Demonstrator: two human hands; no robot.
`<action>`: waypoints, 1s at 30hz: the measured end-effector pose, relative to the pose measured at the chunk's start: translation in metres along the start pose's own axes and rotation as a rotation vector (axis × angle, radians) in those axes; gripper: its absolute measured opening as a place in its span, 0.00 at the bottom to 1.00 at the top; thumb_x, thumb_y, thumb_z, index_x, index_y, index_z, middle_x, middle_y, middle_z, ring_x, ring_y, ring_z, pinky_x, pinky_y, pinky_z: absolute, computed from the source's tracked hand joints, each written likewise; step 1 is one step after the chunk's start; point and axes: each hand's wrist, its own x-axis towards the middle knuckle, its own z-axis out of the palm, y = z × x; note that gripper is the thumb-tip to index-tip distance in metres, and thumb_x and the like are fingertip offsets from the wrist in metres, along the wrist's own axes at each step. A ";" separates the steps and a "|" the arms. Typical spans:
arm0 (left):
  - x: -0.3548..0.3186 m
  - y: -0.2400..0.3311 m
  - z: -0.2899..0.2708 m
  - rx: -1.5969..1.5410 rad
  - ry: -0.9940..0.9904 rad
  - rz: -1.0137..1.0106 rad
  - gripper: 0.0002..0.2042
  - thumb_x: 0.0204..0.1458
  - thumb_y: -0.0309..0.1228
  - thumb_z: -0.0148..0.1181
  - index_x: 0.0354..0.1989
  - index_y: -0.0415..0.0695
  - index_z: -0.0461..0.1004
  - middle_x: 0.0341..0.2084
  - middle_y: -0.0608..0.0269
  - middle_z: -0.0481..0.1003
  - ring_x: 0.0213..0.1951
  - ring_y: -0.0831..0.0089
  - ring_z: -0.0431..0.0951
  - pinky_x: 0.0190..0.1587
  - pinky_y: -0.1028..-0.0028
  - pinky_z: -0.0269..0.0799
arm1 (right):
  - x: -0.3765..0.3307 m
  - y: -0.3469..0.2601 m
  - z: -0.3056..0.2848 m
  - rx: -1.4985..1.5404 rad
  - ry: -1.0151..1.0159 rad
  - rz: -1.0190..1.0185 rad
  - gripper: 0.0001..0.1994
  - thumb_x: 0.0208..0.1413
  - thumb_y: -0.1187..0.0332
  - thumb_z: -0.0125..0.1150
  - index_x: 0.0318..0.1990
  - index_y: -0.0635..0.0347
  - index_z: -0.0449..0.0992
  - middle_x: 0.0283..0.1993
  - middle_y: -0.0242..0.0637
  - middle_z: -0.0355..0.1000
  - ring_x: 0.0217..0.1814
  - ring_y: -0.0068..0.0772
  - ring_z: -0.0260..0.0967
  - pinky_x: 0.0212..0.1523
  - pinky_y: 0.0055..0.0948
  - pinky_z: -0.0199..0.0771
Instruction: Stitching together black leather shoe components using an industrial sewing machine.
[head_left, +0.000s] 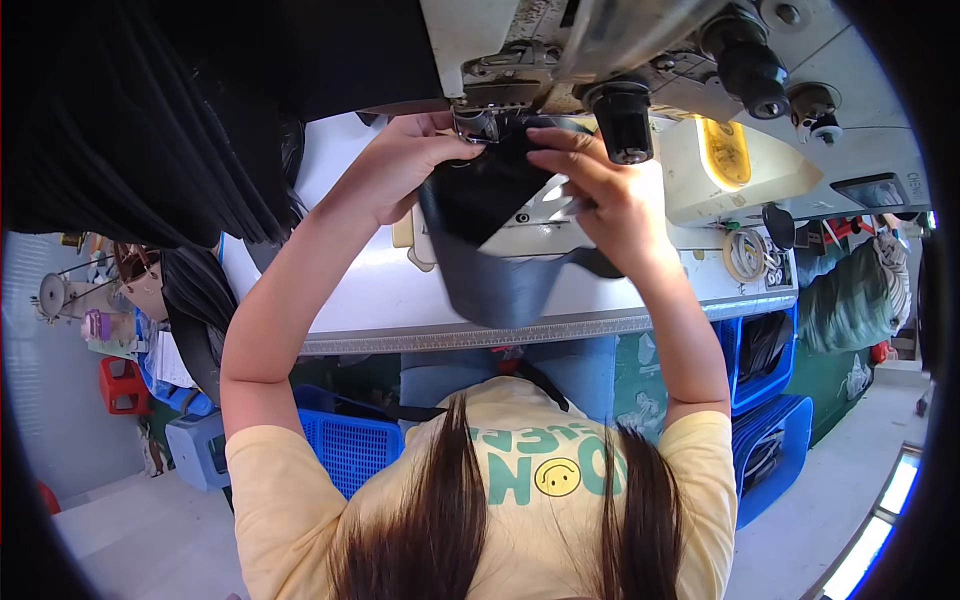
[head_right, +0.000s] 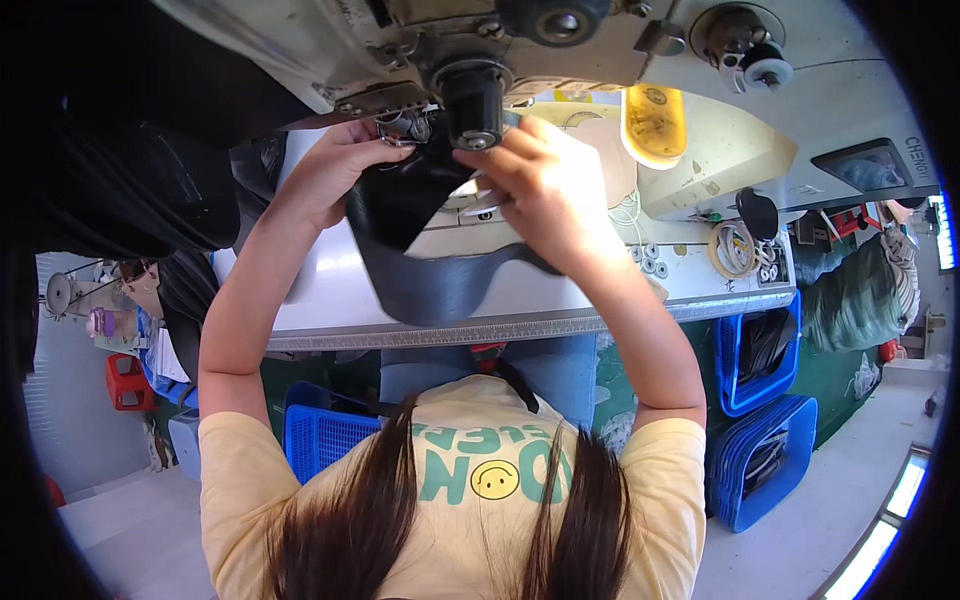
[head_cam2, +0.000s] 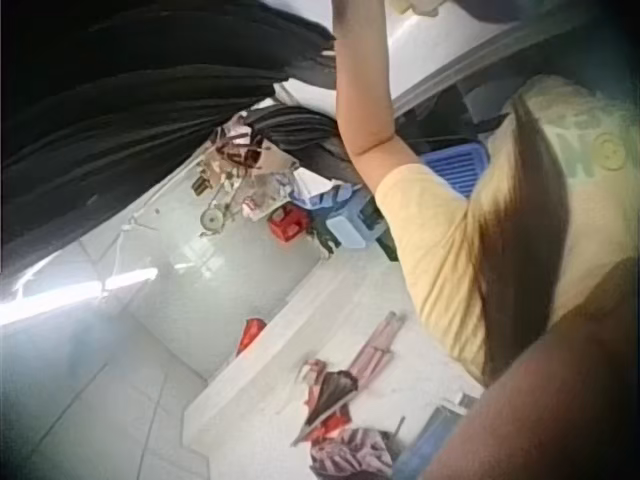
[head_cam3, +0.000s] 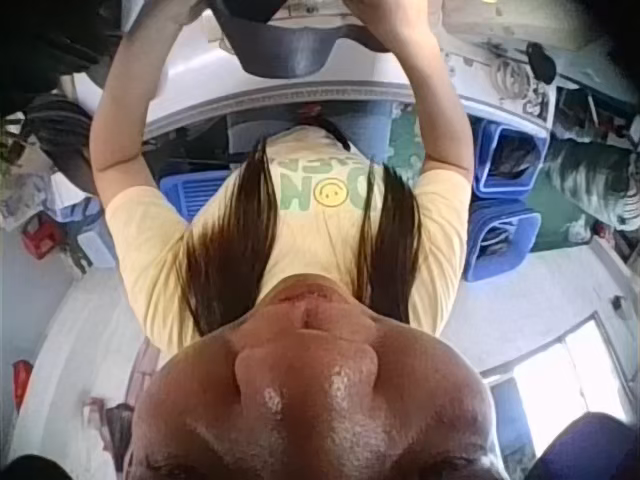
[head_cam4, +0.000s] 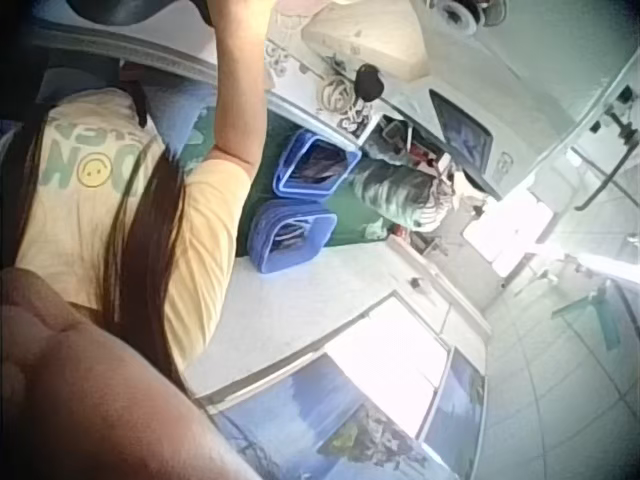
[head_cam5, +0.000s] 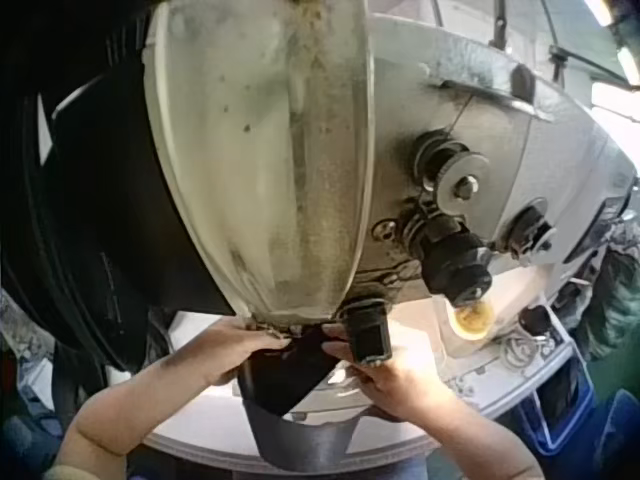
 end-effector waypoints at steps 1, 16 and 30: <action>0.000 -0.002 0.000 -0.094 -0.036 -0.056 0.10 0.45 0.23 0.53 0.39 0.40 0.69 0.29 0.67 0.73 0.34 0.79 0.73 0.40 0.81 0.67 | 0.001 0.005 -0.001 -0.004 -0.003 0.023 0.19 0.34 0.85 0.52 0.37 0.55 0.73 0.43 0.31 0.71 0.34 0.33 0.71 0.31 0.22 0.72; -0.008 -0.012 0.025 -0.331 0.034 -0.040 0.07 0.48 0.24 0.50 0.36 0.42 0.67 0.25 0.66 0.72 0.24 0.79 0.74 0.26 0.78 0.72 | 0.008 -0.006 -0.013 0.106 -0.170 0.028 0.19 0.32 0.85 0.54 0.37 0.58 0.73 0.42 0.32 0.70 0.40 0.37 0.70 0.36 0.26 0.72; -0.005 -0.013 0.010 -0.367 -0.155 -0.119 0.06 0.47 0.25 0.53 0.33 0.42 0.64 0.18 0.60 0.72 0.16 0.72 0.74 0.19 0.77 0.72 | 0.009 0.006 -0.020 0.068 -0.283 -0.018 0.24 0.27 0.87 0.50 0.39 0.59 0.70 0.46 0.35 0.67 0.40 0.34 0.69 0.36 0.26 0.70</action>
